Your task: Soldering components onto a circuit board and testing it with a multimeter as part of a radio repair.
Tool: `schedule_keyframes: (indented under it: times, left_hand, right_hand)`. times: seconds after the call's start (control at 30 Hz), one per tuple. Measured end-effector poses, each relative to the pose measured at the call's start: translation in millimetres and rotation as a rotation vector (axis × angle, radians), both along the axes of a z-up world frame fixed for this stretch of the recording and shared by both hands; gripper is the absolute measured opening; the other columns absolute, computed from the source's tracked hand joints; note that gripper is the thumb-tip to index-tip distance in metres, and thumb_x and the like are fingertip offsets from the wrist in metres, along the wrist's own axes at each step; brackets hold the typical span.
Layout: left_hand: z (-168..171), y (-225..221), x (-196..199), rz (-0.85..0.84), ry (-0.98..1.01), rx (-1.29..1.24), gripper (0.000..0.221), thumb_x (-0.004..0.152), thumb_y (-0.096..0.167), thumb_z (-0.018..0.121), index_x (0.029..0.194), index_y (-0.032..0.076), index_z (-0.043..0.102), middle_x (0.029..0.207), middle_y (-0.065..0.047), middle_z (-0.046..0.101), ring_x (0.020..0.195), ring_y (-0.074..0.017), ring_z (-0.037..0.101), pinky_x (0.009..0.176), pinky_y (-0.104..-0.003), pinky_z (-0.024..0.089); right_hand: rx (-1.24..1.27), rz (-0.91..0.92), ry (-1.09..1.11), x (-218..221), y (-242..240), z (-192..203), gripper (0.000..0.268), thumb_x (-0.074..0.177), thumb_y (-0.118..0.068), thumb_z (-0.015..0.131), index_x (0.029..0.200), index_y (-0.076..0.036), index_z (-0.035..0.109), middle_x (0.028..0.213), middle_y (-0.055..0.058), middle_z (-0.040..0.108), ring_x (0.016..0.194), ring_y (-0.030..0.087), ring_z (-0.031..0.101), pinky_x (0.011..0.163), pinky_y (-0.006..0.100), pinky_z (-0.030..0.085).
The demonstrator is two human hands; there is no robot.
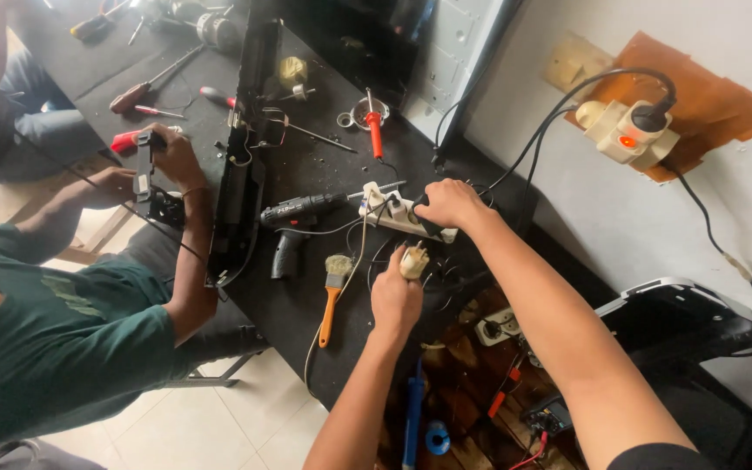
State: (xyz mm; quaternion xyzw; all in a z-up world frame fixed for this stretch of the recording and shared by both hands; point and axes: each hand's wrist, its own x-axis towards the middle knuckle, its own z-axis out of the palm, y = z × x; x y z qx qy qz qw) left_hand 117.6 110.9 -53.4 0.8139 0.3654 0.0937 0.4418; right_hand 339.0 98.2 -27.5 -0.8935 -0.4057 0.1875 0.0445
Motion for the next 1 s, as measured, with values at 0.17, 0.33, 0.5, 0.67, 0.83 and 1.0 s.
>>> schedule_keyframes:
  times: [0.17,0.33,0.5,0.67,0.83,1.0]
  left_hand:
    - [-7,-40,-35,0.164,-0.062,-0.352,0.032,0.082,0.026,0.062,0.111,0.020,0.076,0.090,-0.017,0.077,0.099,-0.0406,0.073,0.084,-0.051,0.054]
    - [0,-60,-47,0.148,-0.158,-0.405,0.024,0.081,0.024,0.071,0.102,0.018,0.080,0.086,-0.014,0.078,0.093,-0.0344,0.076,0.081,-0.045,0.058]
    - [1,-55,-48,0.108,-0.148,-0.420,0.018,0.085,0.027,0.069,0.092,0.013,0.076,0.077,-0.018,0.074,0.082,-0.0355,0.075,0.076,-0.047,0.055]
    - [-14,-58,-42,0.097,-0.140,-0.410,0.021,0.088,0.030,0.068,0.084,0.009,0.070,0.070,-0.017,0.070,0.073,-0.0320,0.071,0.070,-0.048,0.051]
    - [-24,-69,-29,0.049,-0.176,-0.435,0.024,0.087,0.032,0.071,0.079,0.010,0.066,0.066,-0.014,0.068,0.067,-0.0256,0.068,0.065,-0.044,0.051]
    - [-17,-67,-8,0.003,-0.195,-0.770,0.025,0.094,0.030,0.071,0.095,0.005,0.066,0.056,-0.011,0.065,0.047,-0.0208,0.065,0.047,-0.030,0.053]
  right_hand:
    - [-0.049,-0.008,-0.029,5,13,-22,0.054,0.085,-0.049,0.061,0.107,-0.002,0.077,0.112,0.026,0.074,0.114,0.045,0.068,0.097,0.055,0.053]
    - [-0.087,-0.006,-0.063,-1,25,-24,0.048,0.087,-0.042,0.062,0.105,-0.001,0.078,0.110,0.025,0.075,0.112,0.044,0.070,0.096,0.054,0.054]
    - [-0.103,-0.037,-0.072,-1,23,-18,0.049,0.086,-0.042,0.065,0.105,0.000,0.078,0.108,0.026,0.075,0.110,0.045,0.071,0.094,0.055,0.054]
    - [-0.109,-0.037,-0.043,-4,26,-28,0.049,0.086,-0.042,0.065,0.108,0.001,0.077,0.110,0.026,0.075,0.113,0.046,0.069,0.097,0.055,0.053]
    - [-0.073,-0.065,-0.037,-10,24,-36,0.044,0.087,-0.036,0.064,0.110,0.000,0.077,0.109,0.026,0.075,0.111,0.046,0.070,0.096,0.054,0.054]
    - [0.149,-0.296,0.323,-47,-24,80,0.075,0.095,-0.062,0.046,0.143,-0.005,0.053,0.134,0.021,0.067,0.135,0.040,0.055,0.115,0.054,0.041]
